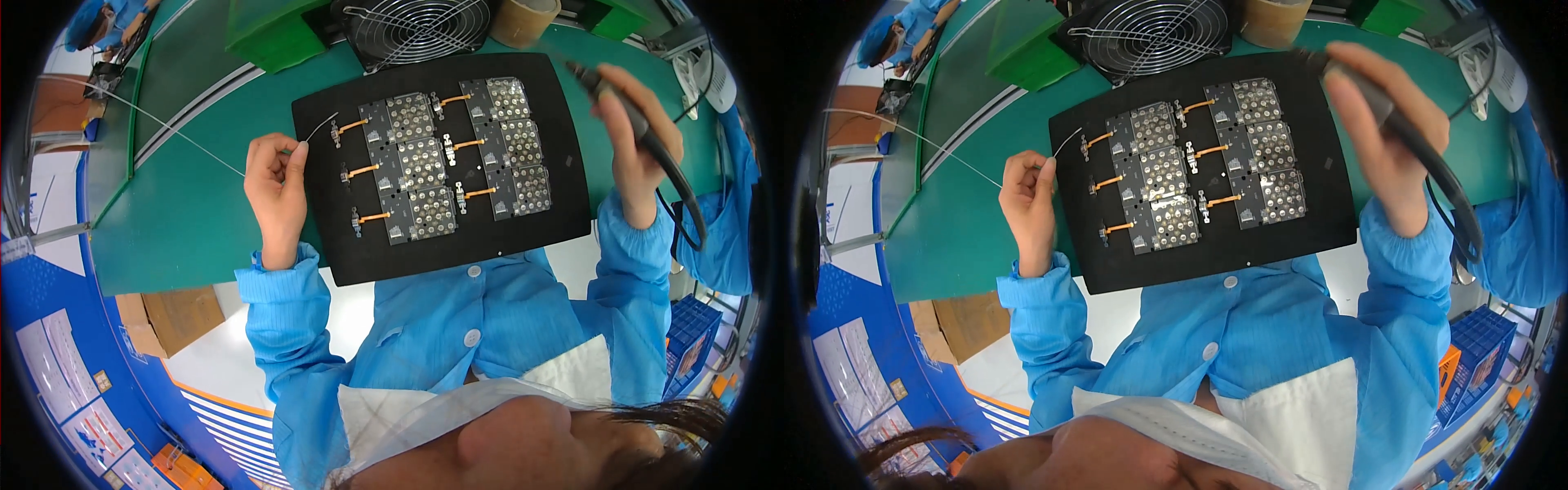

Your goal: The person solders components onto a series of circuit boards at a workstation. This is done using a soldering iron and solder wire.

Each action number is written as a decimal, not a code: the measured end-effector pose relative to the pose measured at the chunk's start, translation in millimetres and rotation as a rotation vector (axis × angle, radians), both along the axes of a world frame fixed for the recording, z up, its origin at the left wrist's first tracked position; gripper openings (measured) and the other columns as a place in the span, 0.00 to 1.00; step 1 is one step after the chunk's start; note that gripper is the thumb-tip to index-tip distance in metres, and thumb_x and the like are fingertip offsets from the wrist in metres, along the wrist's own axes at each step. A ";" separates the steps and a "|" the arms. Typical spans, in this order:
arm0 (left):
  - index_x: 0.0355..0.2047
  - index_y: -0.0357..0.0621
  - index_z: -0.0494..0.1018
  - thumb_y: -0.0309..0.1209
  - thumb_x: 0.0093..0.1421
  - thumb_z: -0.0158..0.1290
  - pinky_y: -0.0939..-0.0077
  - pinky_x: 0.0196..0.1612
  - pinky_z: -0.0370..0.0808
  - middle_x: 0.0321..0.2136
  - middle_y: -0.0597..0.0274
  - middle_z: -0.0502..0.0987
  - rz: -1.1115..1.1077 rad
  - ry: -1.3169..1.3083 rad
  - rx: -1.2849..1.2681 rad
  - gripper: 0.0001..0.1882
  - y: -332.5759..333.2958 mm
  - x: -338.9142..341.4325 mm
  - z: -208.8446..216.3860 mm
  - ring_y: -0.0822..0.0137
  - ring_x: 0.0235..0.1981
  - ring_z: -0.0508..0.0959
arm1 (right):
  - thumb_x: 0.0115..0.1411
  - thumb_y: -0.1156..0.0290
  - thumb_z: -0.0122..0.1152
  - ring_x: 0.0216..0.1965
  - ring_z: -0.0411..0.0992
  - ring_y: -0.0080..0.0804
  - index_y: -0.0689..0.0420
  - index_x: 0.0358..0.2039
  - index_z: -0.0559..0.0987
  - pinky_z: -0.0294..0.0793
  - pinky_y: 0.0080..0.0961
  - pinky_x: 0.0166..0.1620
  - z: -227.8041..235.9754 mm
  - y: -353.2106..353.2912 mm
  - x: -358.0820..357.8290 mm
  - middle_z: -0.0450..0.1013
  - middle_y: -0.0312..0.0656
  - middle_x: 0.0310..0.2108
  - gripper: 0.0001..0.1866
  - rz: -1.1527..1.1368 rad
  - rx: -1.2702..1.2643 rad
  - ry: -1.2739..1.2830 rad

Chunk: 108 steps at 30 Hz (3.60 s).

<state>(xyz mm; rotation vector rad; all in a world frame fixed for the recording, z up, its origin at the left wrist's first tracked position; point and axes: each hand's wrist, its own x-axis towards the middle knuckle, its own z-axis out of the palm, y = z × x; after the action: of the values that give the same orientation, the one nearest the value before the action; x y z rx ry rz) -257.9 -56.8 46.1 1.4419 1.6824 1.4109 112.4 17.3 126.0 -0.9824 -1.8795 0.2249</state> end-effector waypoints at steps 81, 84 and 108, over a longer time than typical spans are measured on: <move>0.29 0.35 0.77 0.17 0.49 0.61 0.76 0.25 0.66 0.31 0.62 0.69 -0.125 0.215 -0.023 0.06 -9.5 49.5 1.0 0.70 0.22 0.68 | 0.51 0.72 0.69 0.20 0.75 0.32 0.63 0.40 0.80 0.72 0.22 0.22 -50.2 -20.5 -84.7 0.76 0.45 0.23 0.15 0.682 -0.094 -0.101; 0.28 0.35 0.77 0.17 0.49 0.61 0.77 0.24 0.65 0.31 0.62 0.68 -0.124 0.191 -0.018 0.06 -9.3 49.4 -0.5 0.71 0.22 0.67 | 0.52 0.68 0.68 0.28 0.79 0.37 0.64 0.40 0.80 0.78 0.23 0.32 -48.9 -21.9 -79.9 0.79 0.49 0.30 0.17 0.654 -0.204 -0.172; 0.28 0.36 0.77 0.17 0.48 0.62 0.79 0.22 0.62 0.30 0.64 0.67 -0.101 0.173 -0.023 0.06 -9.2 50.5 -0.5 0.75 0.19 0.63 | 0.52 0.71 0.69 0.20 0.75 0.32 0.63 0.41 0.80 0.72 0.22 0.22 -52.8 -17.7 -82.1 0.76 0.45 0.23 0.16 0.682 -0.140 -0.102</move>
<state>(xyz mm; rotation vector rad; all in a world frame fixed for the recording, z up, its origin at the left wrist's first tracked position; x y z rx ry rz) -207.4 -66.0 45.7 1.6523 1.6968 1.2392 30.3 -0.5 73.2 -0.4100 -2.2641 0.7252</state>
